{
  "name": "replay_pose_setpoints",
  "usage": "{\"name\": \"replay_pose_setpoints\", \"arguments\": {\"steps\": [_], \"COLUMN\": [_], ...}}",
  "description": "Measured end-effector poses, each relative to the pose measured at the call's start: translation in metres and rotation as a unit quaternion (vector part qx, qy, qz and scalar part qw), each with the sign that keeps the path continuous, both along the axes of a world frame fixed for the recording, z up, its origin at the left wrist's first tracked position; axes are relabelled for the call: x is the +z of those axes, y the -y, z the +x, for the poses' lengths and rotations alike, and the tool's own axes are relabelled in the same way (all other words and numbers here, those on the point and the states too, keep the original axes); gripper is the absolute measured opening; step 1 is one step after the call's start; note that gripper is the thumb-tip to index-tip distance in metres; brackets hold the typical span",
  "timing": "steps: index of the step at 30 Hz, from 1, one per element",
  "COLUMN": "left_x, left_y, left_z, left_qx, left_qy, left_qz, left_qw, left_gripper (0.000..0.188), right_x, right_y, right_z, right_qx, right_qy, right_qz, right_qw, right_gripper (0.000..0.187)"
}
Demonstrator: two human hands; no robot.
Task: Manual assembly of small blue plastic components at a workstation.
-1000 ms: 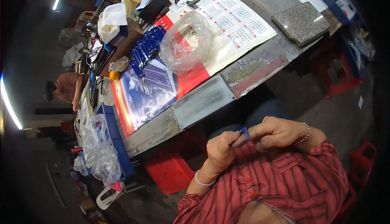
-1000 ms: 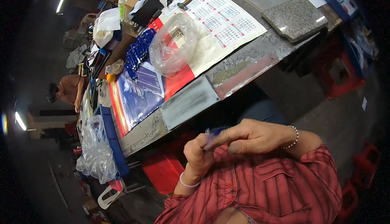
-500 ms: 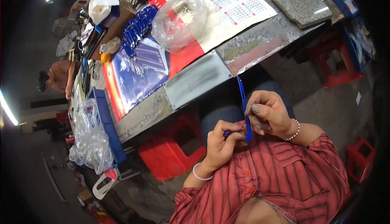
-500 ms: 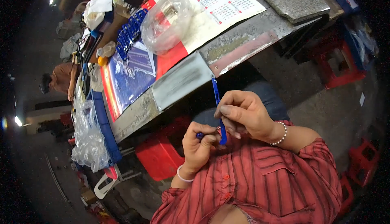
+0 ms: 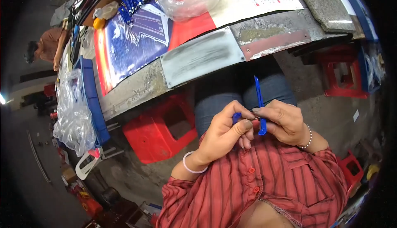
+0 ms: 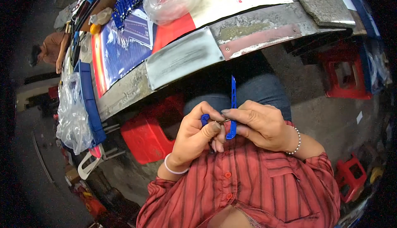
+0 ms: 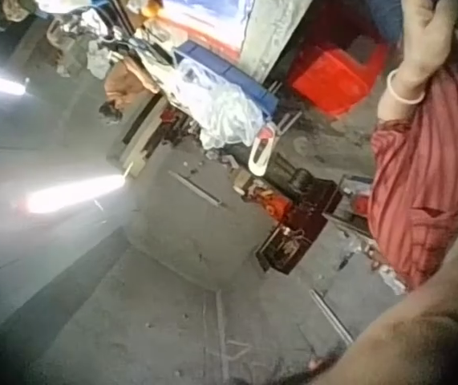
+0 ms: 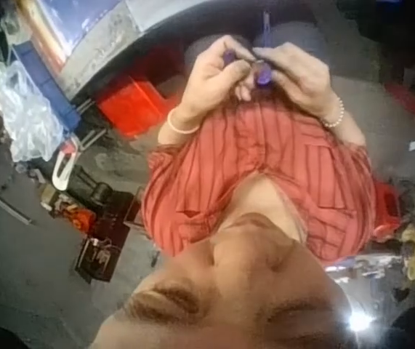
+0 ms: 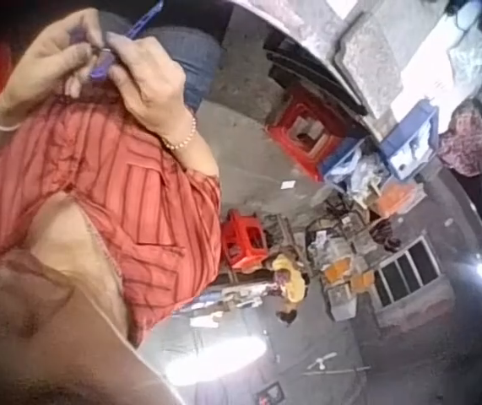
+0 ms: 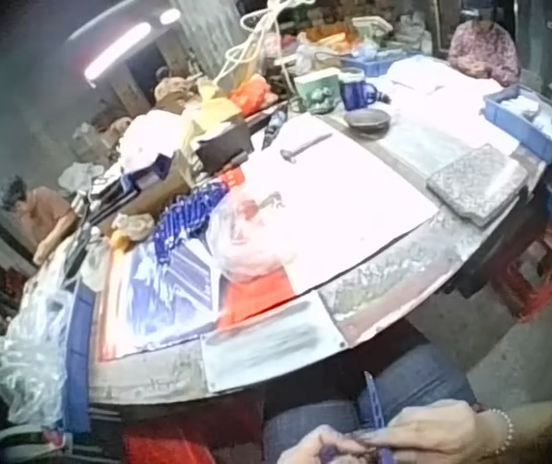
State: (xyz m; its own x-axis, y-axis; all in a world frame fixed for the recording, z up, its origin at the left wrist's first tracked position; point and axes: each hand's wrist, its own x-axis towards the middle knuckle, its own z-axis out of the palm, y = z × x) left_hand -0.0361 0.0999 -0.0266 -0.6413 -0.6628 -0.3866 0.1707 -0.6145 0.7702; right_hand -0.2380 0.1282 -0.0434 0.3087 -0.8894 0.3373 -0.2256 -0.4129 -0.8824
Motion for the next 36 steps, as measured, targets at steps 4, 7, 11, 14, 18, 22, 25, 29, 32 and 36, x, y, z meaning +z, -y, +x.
{"name": "replay_pose_setpoints", "arguments": {"steps": [4,7,11,14,18,22,25,29,32,36], "left_x": [0.002,-0.003,0.007,-0.005,-0.008,0.004,0.011,0.014,0.016,0.014], "left_y": [-0.002,-0.006,0.001,0.015,0.015,0.011,0.015,0.017,0.019,0.019], "left_z": [-0.009,-0.018,-0.016,-0.01,-0.012,-0.014,-0.02,-0.025,-0.031,-0.035], "left_qx": [0.008,0.048,-0.004,0.025,0.068,0.027,0.025,0.02,0.043,0.036], "left_qy": [0.066,0.16,0.157,-0.123,-0.098,0.072,0.112,0.15,0.156,0.157], "left_qz": [-0.132,-0.383,-0.231,0.121,0.071,-0.153,-0.241,-0.354,-0.393,-0.372], "left_qw": [0.989,0.909,0.96,0.985,0.99,0.985,0.964,0.923,0.905,0.914], "left_gripper": [0.011,0.009,0.01,0.019,0.016,0.011,0.011,0.012,0.011,0.011], "right_x": [-0.005,-0.009,-0.01,-0.014,-0.012,-0.016,-0.018,-0.024,-0.023,-0.023], "right_y": [-0.002,0.004,0.013,0.005,0.006,0.015,0.018,0.019,0.02,0.022], "right_z": [0.001,0.004,0.004,0.005,0.004,0.006,0.006,0.004,0.004,0.005], "right_qx": [-0.033,-0.046,-0.1,-0.149,-0.171,-0.101,-0.038,0.04,0.053,0.061], "right_qy": [0.06,0.116,0.004,0.037,0.257,0.443,0.492,0.564,0.569,0.571], "right_qz": [0.057,0.1,-0.083,-0.067,0.138,0.289,0.33,0.337,0.342,0.34], "right_qw": [0.996,0.987,0.992,0.986,0.941,0.843,0.805,0.753,0.746,0.744], "right_gripper": [0.028,0.023,0.02,0.02,0.026,0.031,0.028,0.018,0.018,0.018]}}
